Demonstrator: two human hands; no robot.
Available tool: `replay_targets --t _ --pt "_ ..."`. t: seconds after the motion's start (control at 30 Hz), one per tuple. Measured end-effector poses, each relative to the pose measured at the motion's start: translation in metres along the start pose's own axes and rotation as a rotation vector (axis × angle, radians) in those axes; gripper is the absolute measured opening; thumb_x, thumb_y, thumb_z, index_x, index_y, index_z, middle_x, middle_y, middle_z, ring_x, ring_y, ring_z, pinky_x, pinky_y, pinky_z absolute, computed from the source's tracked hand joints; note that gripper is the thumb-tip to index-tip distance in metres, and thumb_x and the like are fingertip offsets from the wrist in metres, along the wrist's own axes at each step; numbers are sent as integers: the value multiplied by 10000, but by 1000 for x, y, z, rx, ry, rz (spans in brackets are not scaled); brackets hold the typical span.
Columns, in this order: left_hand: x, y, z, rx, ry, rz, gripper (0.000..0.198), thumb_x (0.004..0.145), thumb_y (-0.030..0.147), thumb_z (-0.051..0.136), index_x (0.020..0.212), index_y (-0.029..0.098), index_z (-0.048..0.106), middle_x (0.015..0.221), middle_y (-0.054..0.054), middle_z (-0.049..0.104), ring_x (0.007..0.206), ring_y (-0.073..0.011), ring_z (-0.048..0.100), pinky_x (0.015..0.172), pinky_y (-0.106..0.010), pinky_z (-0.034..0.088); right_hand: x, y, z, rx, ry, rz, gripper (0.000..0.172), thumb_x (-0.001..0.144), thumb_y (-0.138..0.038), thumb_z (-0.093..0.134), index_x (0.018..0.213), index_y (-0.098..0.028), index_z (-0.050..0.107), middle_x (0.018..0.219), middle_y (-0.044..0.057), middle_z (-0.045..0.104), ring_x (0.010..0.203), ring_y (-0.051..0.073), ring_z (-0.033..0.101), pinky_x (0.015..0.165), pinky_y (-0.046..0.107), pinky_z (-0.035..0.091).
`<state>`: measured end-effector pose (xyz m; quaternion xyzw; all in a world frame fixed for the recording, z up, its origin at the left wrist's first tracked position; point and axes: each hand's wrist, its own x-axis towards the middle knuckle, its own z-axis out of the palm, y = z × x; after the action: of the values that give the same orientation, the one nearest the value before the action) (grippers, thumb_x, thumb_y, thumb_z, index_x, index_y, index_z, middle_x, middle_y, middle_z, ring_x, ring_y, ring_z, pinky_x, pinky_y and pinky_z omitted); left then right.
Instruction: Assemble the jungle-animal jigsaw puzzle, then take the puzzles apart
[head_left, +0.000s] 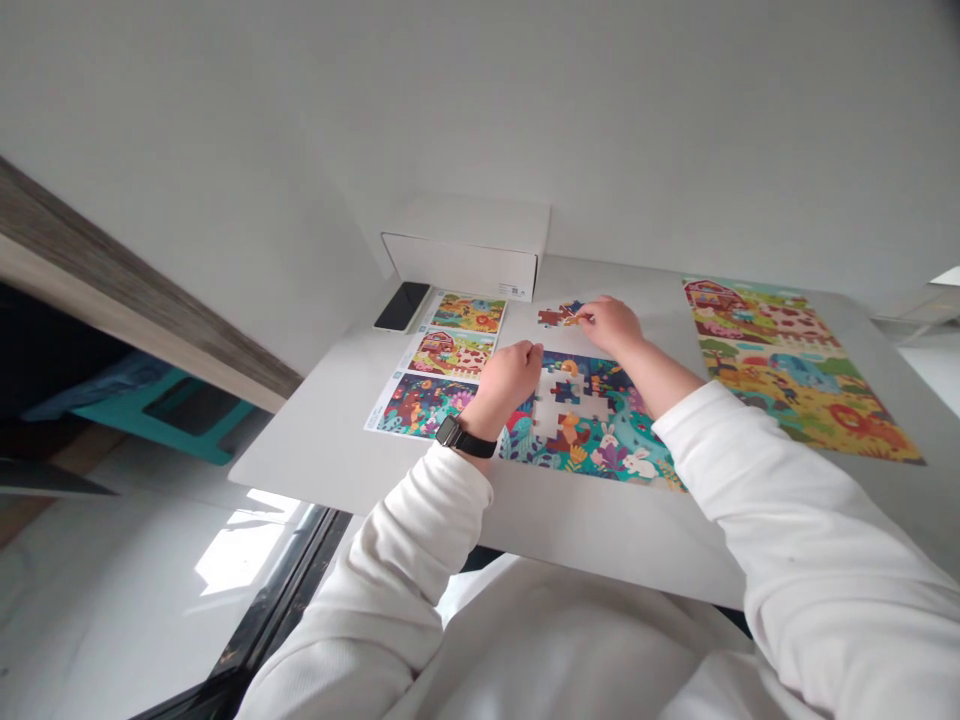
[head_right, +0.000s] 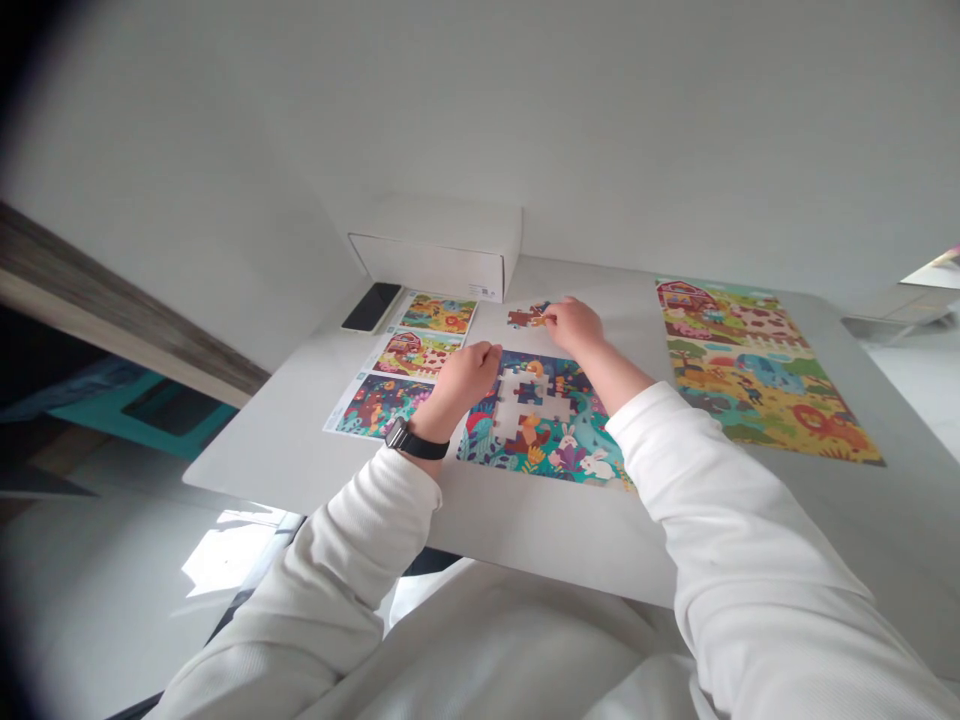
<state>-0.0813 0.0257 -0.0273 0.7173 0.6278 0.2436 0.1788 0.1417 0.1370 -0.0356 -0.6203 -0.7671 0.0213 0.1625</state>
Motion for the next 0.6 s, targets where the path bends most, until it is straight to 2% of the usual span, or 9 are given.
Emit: replay_targets --t 0.13,0.23,0.33,0.43,0.6 --pt "4 -2 2 -224 -8 -10 417 1088 458 480 778 213 615 759 -38 724 691 -166 617 637 -276 391 -30 0 -23 186 130 -157 292 989 -252 635 1161 -250 870 1131 111 711 979 260 679 943 389 536" --pt "4 1 5 -514 -144 -89 422 1085 525 463 867 209 637 777 -15 740 548 -112 550 547 -248 389 -65 0 -39 299 144 -262 293 975 -222 651 1141 -305 878 1103 84 705 969 252 680 931 388 551" --pt "0 8 9 -756 -305 -137 387 1067 543 498 1008 201 669 952 -47 785 533 -86 568 464 -217 374 -101 0 -46 362 143 -296 335 966 -179 632 1116 -346 881 1070 60 723 1005 245 692 930 379 560" --pt "-9 16 13 -826 -423 -99 337 1012 509 617 1029 184 704 1041 -77 782 590 -82 601 438 -189 366 -127 3 -46 409 156 -290 361 950 -155 621 1093 -357 883 1050 49 748 981 232 708 907 372 572" --pt "-16 21 21 -865 -521 -54 342 912 484 766 1086 190 734 996 -65 771 596 -73 585 442 -169 366 -144 11 -37 477 159 -258 380 950 -170 596 1115 -370 874 1039 38 777 984 221 728 916 373 594"
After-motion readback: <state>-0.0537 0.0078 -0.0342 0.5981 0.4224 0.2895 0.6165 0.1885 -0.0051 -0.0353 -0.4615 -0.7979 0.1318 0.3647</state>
